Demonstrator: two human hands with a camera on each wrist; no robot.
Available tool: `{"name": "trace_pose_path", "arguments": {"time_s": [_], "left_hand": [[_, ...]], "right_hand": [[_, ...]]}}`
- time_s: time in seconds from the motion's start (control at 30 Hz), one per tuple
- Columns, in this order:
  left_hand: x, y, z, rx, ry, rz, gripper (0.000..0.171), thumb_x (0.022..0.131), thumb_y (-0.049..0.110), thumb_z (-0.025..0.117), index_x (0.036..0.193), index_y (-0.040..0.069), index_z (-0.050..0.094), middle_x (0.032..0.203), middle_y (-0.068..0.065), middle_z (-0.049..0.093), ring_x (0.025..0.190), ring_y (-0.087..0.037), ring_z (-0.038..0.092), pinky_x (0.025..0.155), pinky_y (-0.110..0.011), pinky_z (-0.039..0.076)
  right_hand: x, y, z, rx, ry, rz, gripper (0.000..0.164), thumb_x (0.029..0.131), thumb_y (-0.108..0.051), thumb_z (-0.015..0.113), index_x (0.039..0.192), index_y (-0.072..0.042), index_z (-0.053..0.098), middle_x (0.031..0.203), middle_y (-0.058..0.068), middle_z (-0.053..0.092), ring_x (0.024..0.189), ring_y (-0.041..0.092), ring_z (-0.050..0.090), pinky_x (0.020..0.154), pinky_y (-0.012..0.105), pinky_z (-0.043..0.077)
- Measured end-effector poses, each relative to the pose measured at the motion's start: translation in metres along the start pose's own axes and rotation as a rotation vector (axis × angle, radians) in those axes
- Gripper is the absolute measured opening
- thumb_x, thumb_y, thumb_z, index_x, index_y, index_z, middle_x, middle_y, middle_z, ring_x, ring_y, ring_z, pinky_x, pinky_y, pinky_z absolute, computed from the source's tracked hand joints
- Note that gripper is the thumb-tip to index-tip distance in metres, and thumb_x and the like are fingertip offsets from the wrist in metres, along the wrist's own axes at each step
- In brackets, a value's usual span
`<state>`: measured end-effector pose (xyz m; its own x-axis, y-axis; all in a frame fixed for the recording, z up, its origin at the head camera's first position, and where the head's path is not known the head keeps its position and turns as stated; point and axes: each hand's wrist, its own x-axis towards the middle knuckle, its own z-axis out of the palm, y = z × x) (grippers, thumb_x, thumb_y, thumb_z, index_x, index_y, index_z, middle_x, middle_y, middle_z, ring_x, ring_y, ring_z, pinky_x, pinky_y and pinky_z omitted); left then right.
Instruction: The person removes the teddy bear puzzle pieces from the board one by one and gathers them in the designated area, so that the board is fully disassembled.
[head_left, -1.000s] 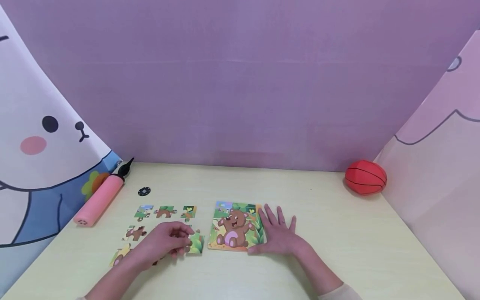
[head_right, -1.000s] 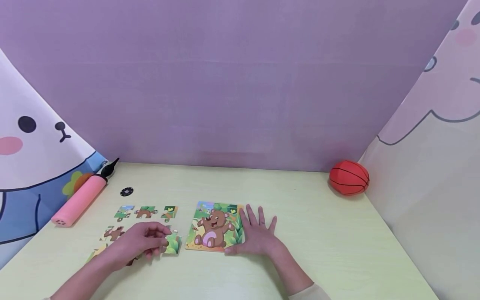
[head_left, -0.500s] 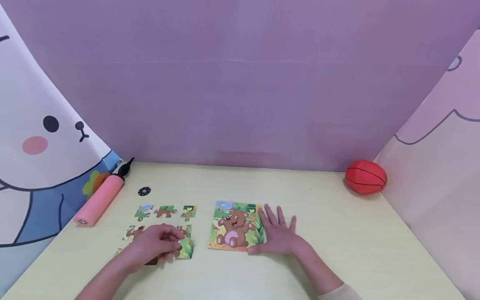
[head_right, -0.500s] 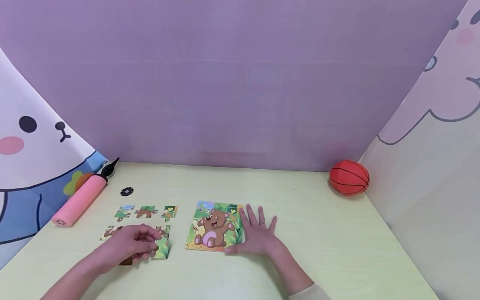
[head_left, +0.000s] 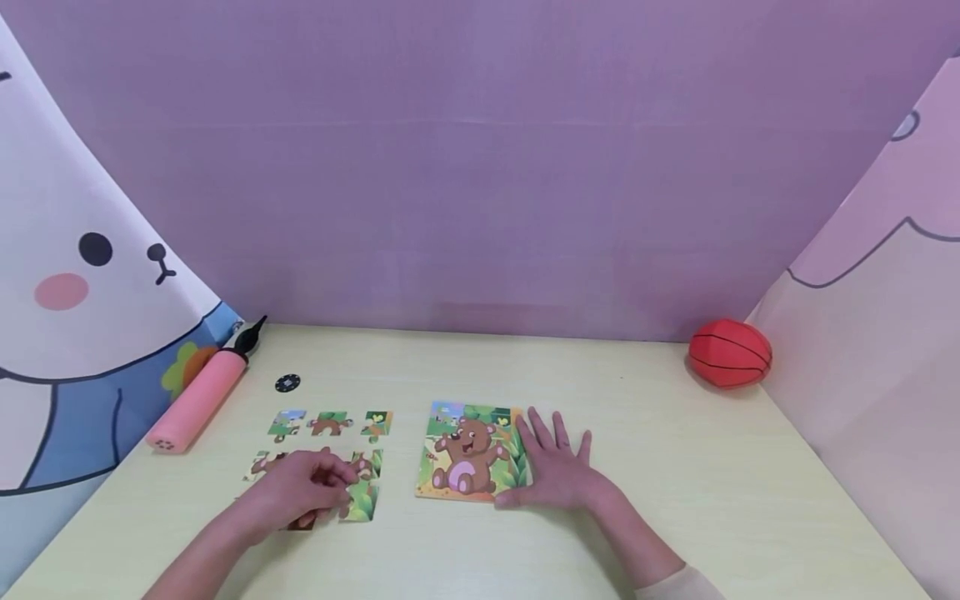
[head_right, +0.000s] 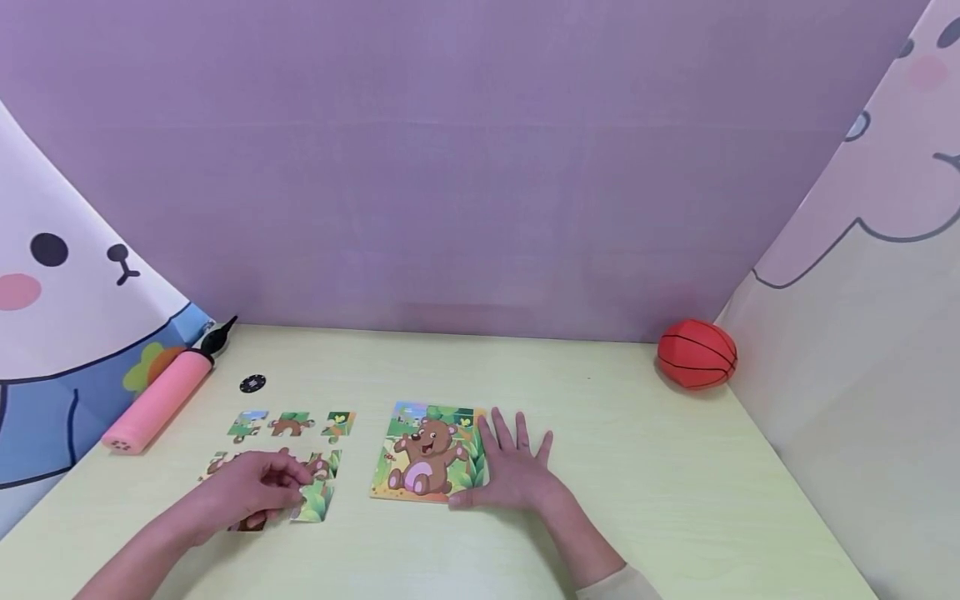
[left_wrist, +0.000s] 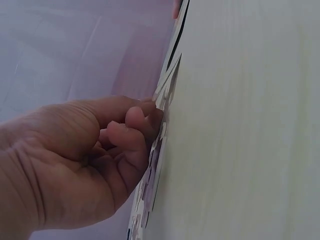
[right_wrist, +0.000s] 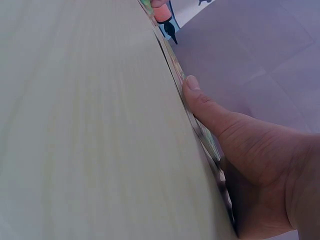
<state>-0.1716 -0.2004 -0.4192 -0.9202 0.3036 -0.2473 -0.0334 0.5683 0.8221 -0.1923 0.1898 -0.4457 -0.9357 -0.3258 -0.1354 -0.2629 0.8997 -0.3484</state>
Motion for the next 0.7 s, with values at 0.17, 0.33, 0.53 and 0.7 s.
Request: {"name": "trace_pose_path", "arguments": {"time_s": [0.17, 0.33, 0.53, 0.7], "left_hand": [[0.001, 0.002, -0.002, 0.035, 0.019, -0.010, 0.021, 0.087, 0.012, 0.078, 0.106, 0.007, 0.071, 0.089, -0.005, 0.064, 0.079, -0.021, 0.056, 0.062, -0.031, 0.049], [0.004, 0.007, -0.002, 0.031, 0.059, -0.036, 0.018, 0.091, 0.012, 0.073, 0.108, 0.009, 0.071, 0.092, -0.004, 0.064, 0.077, -0.021, 0.054, 0.060, -0.031, 0.046], [0.010, 0.015, 0.004, 0.035, 0.095, -0.025, 0.013, 0.095, 0.018, 0.071, 0.107, 0.012, 0.071, 0.095, -0.003, 0.065, 0.075, -0.020, 0.053, 0.057, -0.031, 0.045], [0.017, 0.025, 0.015, 0.080, 0.102, 0.081, 0.013, 0.094, 0.019, 0.072, 0.105, 0.012, 0.071, 0.096, -0.001, 0.063, 0.082, -0.020, 0.057, 0.064, -0.032, 0.050]], "right_hand": [[-0.004, -0.007, -0.006, -0.005, -0.004, 0.000, 0.129, 0.070, -0.082, 0.068, 0.163, -0.010, 0.014, 0.168, 0.013, 0.001, 0.150, 0.047, -0.007, 0.104, 0.081, -0.008], [-0.003, -0.008, -0.007, -0.011, -0.006, 0.006, 0.127, 0.072, -0.081, 0.068, 0.163, -0.010, 0.014, 0.168, 0.014, 0.000, 0.150, 0.047, -0.007, 0.104, 0.081, -0.006], [-0.002, -0.006, -0.007, 0.009, -0.014, -0.006, 0.123, 0.075, -0.080, 0.067, 0.163, -0.013, 0.013, 0.168, 0.014, 0.001, 0.149, 0.048, -0.006, 0.104, 0.081, -0.005], [-0.003, -0.005, -0.008, 0.076, -0.012, -0.019, 0.114, 0.080, -0.074, 0.066, 0.163, -0.015, 0.014, 0.168, 0.016, 0.003, 0.149, 0.051, -0.001, 0.103, 0.082, -0.003]]}}
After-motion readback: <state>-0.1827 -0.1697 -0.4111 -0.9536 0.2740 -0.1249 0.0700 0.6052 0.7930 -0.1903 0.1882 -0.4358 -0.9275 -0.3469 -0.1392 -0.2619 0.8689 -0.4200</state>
